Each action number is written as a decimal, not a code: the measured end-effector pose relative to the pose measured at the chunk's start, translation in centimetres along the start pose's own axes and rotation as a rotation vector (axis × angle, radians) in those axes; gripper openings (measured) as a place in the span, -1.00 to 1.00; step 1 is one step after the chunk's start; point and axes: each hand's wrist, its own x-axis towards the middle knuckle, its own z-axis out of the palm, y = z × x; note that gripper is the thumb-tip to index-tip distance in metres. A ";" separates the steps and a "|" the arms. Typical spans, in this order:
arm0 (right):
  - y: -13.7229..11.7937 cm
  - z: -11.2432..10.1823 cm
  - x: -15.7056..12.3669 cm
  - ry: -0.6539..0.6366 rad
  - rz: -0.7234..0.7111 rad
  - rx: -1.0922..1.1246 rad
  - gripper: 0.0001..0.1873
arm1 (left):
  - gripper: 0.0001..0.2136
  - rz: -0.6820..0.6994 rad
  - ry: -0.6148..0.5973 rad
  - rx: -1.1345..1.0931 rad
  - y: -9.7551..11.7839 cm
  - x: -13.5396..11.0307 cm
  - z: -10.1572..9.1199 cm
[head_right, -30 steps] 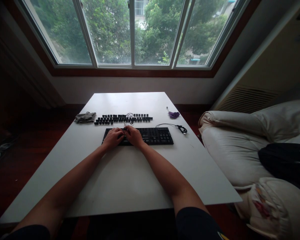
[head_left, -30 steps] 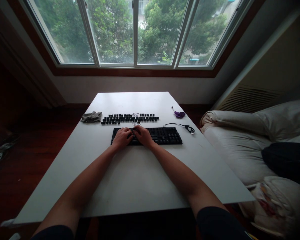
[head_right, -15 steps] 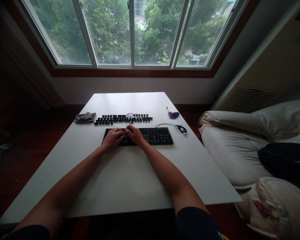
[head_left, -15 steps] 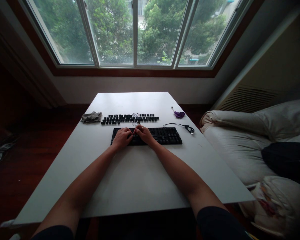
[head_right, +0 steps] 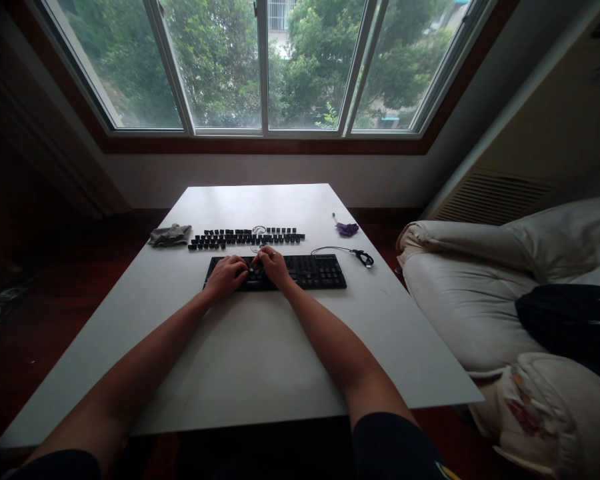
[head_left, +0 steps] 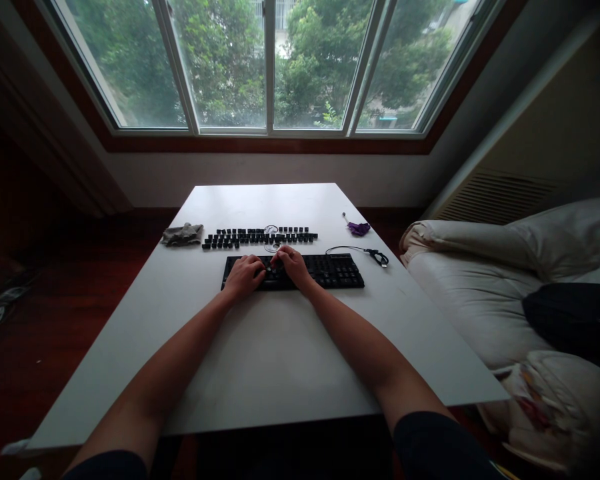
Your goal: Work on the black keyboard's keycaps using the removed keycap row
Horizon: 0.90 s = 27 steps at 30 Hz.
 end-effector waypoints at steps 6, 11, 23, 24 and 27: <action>-0.2 0.1 -0.2 -0.025 0.006 -0.039 -0.72 | -0.82 -0.004 -0.005 0.001 0.2 0.0 -0.2; 0.0 0.0 -0.3 -0.045 -0.037 -0.031 -0.74 | -0.78 0.005 -0.006 -0.003 0.3 0.0 -0.3; -0.6 0.0 -0.6 -0.115 -0.042 -0.010 -0.78 | -0.74 -0.009 0.003 -0.003 0.4 0.0 -0.3; -0.7 0.0 -0.8 -0.128 -0.042 -0.008 -0.79 | -0.74 -0.012 0.006 -0.004 0.4 0.0 -0.3; -1.1 0.1 -1.1 -0.157 -0.044 0.010 -0.82 | -0.74 -0.024 0.004 -0.005 0.4 0.1 -0.3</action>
